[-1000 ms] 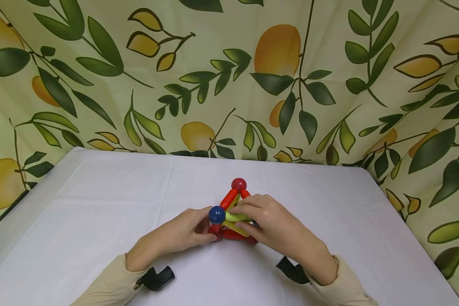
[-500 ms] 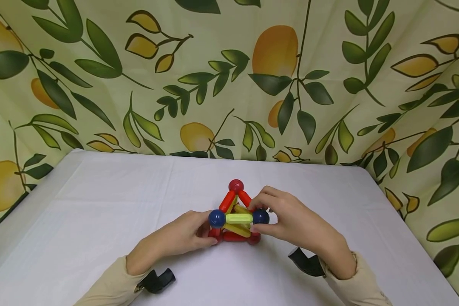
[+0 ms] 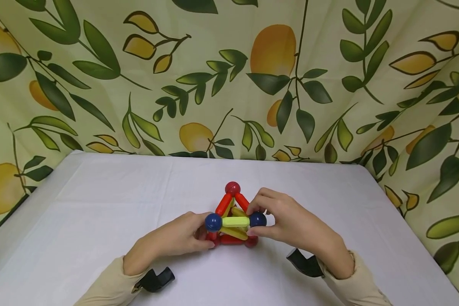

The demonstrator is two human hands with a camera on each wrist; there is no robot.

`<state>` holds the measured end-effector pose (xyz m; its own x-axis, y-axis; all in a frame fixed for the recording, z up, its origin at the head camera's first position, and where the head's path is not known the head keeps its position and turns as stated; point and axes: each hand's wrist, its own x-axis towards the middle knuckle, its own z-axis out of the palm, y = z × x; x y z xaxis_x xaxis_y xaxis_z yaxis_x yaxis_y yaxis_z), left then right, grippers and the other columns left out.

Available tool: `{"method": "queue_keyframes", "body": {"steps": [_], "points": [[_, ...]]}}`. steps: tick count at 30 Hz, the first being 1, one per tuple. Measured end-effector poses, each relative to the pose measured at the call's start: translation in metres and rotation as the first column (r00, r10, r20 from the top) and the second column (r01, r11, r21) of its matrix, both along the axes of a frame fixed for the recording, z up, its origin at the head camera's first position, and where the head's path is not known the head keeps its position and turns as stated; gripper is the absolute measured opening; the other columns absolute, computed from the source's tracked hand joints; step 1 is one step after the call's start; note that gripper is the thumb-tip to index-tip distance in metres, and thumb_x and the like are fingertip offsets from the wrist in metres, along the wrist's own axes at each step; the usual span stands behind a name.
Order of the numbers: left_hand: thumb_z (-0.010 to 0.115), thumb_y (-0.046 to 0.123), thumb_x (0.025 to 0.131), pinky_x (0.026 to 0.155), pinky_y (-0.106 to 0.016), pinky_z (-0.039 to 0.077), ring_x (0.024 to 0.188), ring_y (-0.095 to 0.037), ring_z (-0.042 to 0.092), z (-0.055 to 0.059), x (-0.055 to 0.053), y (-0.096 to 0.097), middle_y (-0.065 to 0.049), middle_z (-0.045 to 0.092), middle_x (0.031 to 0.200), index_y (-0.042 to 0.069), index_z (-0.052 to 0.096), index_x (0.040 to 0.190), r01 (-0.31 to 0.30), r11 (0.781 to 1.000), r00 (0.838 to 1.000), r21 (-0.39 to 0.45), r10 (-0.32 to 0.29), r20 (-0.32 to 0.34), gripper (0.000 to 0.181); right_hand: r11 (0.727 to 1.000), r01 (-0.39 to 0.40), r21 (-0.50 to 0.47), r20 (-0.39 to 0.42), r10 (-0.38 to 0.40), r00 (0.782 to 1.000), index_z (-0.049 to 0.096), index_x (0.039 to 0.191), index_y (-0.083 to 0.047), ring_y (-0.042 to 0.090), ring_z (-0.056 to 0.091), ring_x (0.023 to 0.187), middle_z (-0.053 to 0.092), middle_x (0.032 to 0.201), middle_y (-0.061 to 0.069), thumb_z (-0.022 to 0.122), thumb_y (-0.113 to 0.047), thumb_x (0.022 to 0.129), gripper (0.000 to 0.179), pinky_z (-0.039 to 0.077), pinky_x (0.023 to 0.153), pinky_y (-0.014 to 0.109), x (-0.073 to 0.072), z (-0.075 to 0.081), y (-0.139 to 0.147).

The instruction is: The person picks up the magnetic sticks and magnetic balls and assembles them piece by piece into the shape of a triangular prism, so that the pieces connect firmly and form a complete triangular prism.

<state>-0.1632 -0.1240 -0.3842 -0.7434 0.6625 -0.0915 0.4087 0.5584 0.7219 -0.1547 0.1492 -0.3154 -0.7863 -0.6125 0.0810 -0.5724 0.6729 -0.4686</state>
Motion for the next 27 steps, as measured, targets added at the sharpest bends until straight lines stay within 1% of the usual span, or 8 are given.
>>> {"method": "queue_keyframes", "body": {"steps": [7,12,17,19,23,27], "points": [[0.077,0.018,0.085,0.058,-0.02,0.043,0.062,-0.002,0.049,-0.003,0.0,-0.001,0.01,0.055,0.069,0.019,0.06,0.106,0.017,1.0,1.0,0.021,-0.017,-0.004,0.028,1.0,-0.011,-0.002,0.02,0.011,1.0,0.069,0.1,-0.021,0.005,0.057,0.089,0.059,0.097,-0.01,0.086,-0.029,0.076,0.031,0.058,0.079,0.026,0.003,0.0,-0.001],[0.078,0.019,0.084,0.058,-0.02,0.044,0.063,-0.003,0.05,-0.002,0.001,-0.003,0.01,0.056,0.07,0.02,0.06,0.107,0.005,1.0,1.0,0.011,-0.005,-0.002,0.028,1.0,-0.01,-0.012,0.028,0.01,1.0,0.069,0.103,-0.02,0.007,0.057,0.091,0.059,0.097,-0.011,0.083,-0.036,0.078,0.033,0.056,0.079,0.023,0.001,0.0,-0.001],[0.078,0.02,0.085,0.06,-0.021,0.046,0.064,-0.004,0.052,0.0,0.002,-0.005,0.009,0.058,0.07,0.02,0.062,0.105,-0.008,1.0,1.0,0.0,0.008,0.003,0.026,0.999,0.037,-0.03,0.015,-0.036,0.999,0.066,0.111,-0.025,0.007,0.056,0.095,0.06,0.099,-0.014,0.081,-0.044,0.079,0.04,0.054,0.079,0.025,0.001,-0.001,0.009],[0.078,0.02,0.085,0.061,-0.021,0.047,0.065,-0.005,0.053,0.001,0.002,-0.005,0.009,0.058,0.07,0.02,0.062,0.105,-0.008,1.0,1.0,-0.003,0.008,0.003,0.025,0.998,0.048,-0.027,0.026,-0.047,0.999,0.066,0.113,-0.026,0.007,0.056,0.095,0.061,0.099,-0.016,0.078,-0.048,0.08,0.041,0.054,0.08,0.026,0.002,-0.003,0.012],[0.077,0.02,0.086,0.061,-0.022,0.047,0.066,-0.005,0.054,0.0,0.001,-0.006,0.009,0.059,0.071,0.021,0.063,0.106,-0.013,1.0,1.0,-0.013,0.013,-0.003,0.025,0.999,0.035,-0.03,0.062,-0.033,0.998,0.067,0.108,-0.026,0.009,0.058,0.094,0.061,0.095,-0.016,0.071,-0.055,0.084,0.037,0.054,0.08,0.026,0.002,-0.005,0.014],[0.077,0.018,0.086,0.061,-0.022,0.047,0.066,-0.006,0.054,-0.001,0.0,-0.006,0.009,0.058,0.072,0.02,0.063,0.109,-0.012,1.0,1.0,-0.011,0.012,-0.006,0.027,0.999,0.029,-0.043,0.058,-0.027,0.998,0.067,0.104,-0.027,0.008,0.057,0.092,0.061,0.093,-0.016,0.071,-0.053,0.085,0.033,0.052,0.078,0.023,0.001,-0.008,0.012]]}}
